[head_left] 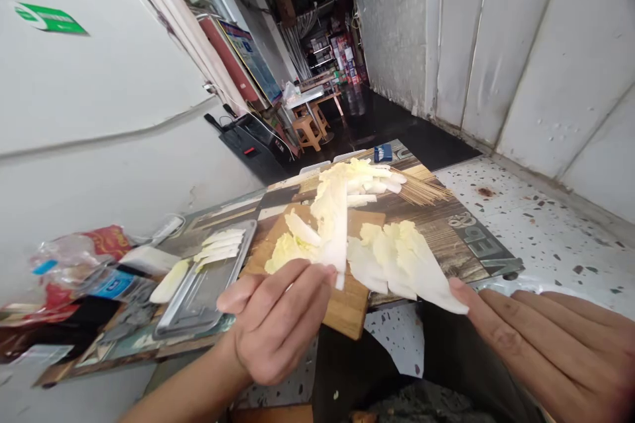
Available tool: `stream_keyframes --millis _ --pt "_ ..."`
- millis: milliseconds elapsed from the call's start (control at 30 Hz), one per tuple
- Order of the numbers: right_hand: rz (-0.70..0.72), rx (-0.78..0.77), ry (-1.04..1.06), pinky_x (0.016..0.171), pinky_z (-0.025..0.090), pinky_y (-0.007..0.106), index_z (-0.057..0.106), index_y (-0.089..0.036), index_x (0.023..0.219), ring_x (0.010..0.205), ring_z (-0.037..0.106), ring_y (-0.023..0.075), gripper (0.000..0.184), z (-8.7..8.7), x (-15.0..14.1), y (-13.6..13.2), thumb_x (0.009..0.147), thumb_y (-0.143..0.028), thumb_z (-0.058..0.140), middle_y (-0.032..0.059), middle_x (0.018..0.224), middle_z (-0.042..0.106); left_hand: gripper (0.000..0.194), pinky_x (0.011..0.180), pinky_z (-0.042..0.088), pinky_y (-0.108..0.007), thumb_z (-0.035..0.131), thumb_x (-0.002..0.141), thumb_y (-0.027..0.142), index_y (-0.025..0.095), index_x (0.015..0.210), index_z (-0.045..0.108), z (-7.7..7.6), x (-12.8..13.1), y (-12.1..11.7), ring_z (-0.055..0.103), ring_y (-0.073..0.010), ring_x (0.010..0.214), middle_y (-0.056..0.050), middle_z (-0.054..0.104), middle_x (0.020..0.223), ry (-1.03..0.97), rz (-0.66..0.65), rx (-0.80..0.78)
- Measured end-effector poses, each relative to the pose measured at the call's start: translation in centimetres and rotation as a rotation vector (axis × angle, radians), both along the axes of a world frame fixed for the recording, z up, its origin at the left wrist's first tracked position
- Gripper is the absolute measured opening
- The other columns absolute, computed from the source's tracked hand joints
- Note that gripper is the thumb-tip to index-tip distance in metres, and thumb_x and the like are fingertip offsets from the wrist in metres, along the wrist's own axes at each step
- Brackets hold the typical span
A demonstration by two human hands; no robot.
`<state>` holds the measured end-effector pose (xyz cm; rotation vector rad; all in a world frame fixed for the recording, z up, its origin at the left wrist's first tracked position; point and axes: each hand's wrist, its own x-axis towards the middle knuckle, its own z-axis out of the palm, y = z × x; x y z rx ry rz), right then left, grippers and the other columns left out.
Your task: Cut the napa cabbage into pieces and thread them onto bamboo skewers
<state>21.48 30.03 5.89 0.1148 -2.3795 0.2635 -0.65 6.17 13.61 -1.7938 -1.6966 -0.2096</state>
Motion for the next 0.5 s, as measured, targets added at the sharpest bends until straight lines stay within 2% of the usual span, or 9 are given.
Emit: stream_keyframes --millis 100,200,267,367,500 --pt "0.03 0.013 -0.002 0.079 0.053 0.042 0.038 -0.019 0.148 0.095 0.067 0.0289 0.054 0.1 0.2 0.2 0.096 -0.033 0.037 0.0102 0.119 0.069 0.039 0.073 0.054 -0.026 0.056 0.085 0.002 0.02 0.117 0.067 1.1 0.5 0.1 0.07 -0.0189 0.091 -0.004 0.073 0.098 0.168 -0.023 0.046" --pt "0.035 0.002 0.004 0.077 0.054 0.044 0.044 -0.021 0.144 0.095 0.067 0.0305 0.057 0.2 0.4 0.1 0.096 -0.048 0.035 0.01 0.119 0.069 0.038 0.07 0.055 -0.028 0.059 0.086 0.01 0.025 0.12 0.066 1.3 0.8 -0.5 0.069 -0.0215 0.094 -0.003 0.073 0.1 0.169 -0.005 0.008" --pt "0.027 0.006 -0.006 0.077 0.054 0.044 0.048 -0.023 0.142 0.095 0.066 0.0303 0.057 0.3 0.6 0.1 0.095 -0.052 0.034 0.0095 0.118 0.069 0.039 0.072 0.056 -0.032 0.058 0.086 0.012 0.025 0.122 0.065 0.9 1.1 -0.9 0.069 -0.024 0.097 -0.004 0.073 0.104 0.14 0.026 0.008" --pt "0.048 0.065 -0.035 0.076 0.054 0.045 0.045 -0.019 0.144 0.092 0.066 0.0307 0.057 0.6 0.5 0.2 0.096 -0.047 0.034 0.0119 0.112 0.071 0.041 0.076 0.055 -0.039 0.052 0.089 0.011 0.022 0.128 0.061 0.0 1.4 -1.0 0.067 -0.0269 0.102 -0.007 0.072 0.111 0.048 0.081 0.003" --pt "0.071 0.244 -0.075 0.073 0.052 0.047 0.023 -0.006 0.152 0.09 0.065 0.0311 0.063 0.6 0.7 0.7 0.096 -0.032 0.031 0.0178 0.102 0.071 0.033 0.08 0.052 -0.04 0.052 0.09 0.01 0.018 0.12 0.063 -0.5 0.6 -0.5 0.065 -0.0256 0.103 -0.009 0.071 0.111 -0.038 0.075 -0.036"
